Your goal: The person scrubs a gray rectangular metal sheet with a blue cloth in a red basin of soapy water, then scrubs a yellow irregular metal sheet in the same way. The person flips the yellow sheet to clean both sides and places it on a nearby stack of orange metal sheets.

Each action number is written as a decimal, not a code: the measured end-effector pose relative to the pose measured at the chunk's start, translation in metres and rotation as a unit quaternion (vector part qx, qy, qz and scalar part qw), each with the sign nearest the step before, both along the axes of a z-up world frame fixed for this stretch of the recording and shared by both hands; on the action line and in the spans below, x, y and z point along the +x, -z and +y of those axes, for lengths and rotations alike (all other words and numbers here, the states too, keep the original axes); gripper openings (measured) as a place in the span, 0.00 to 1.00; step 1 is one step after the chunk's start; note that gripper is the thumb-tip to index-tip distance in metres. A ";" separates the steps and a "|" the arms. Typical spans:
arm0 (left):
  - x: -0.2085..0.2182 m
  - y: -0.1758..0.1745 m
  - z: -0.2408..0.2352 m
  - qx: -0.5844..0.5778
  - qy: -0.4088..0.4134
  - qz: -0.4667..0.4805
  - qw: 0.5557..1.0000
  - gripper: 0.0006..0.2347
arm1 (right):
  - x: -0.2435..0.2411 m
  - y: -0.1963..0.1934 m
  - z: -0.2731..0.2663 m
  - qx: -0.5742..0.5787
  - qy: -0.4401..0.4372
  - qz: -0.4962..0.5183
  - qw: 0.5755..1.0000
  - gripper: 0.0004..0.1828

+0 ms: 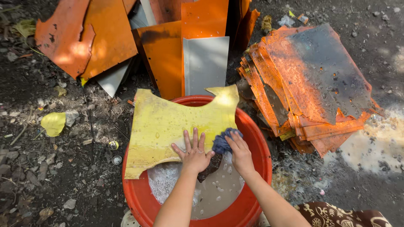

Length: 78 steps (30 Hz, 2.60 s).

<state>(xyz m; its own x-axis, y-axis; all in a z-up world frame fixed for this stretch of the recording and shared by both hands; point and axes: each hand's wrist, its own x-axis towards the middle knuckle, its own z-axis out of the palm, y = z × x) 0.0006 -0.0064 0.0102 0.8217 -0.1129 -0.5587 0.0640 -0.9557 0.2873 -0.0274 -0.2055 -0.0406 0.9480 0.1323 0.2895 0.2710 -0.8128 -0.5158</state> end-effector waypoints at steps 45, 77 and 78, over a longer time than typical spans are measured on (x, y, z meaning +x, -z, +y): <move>0.103 -0.160 0.098 0.010 -0.004 -0.278 0.961 0.14 | -0.074 0.086 -0.044 -0.120 0.052 0.337 0.932 0.13; -0.036 0.017 0.041 -0.031 -0.006 -0.131 0.991 0.41 | 0.041 -0.093 0.038 0.060 -0.165 0.230 0.957 0.30; -0.036 0.019 0.040 -0.036 -0.004 -0.129 0.991 0.41 | 0.048 -0.078 0.047 0.033 -0.164 0.169 0.971 0.29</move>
<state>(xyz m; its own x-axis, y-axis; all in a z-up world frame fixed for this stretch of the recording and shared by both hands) -0.0354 0.0340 -0.0084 0.9371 -0.1372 -0.3208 -0.0127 -0.9322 0.3617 0.0201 -0.1586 0.0374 0.9001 0.4354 -0.0139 0.3156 -0.6738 -0.6681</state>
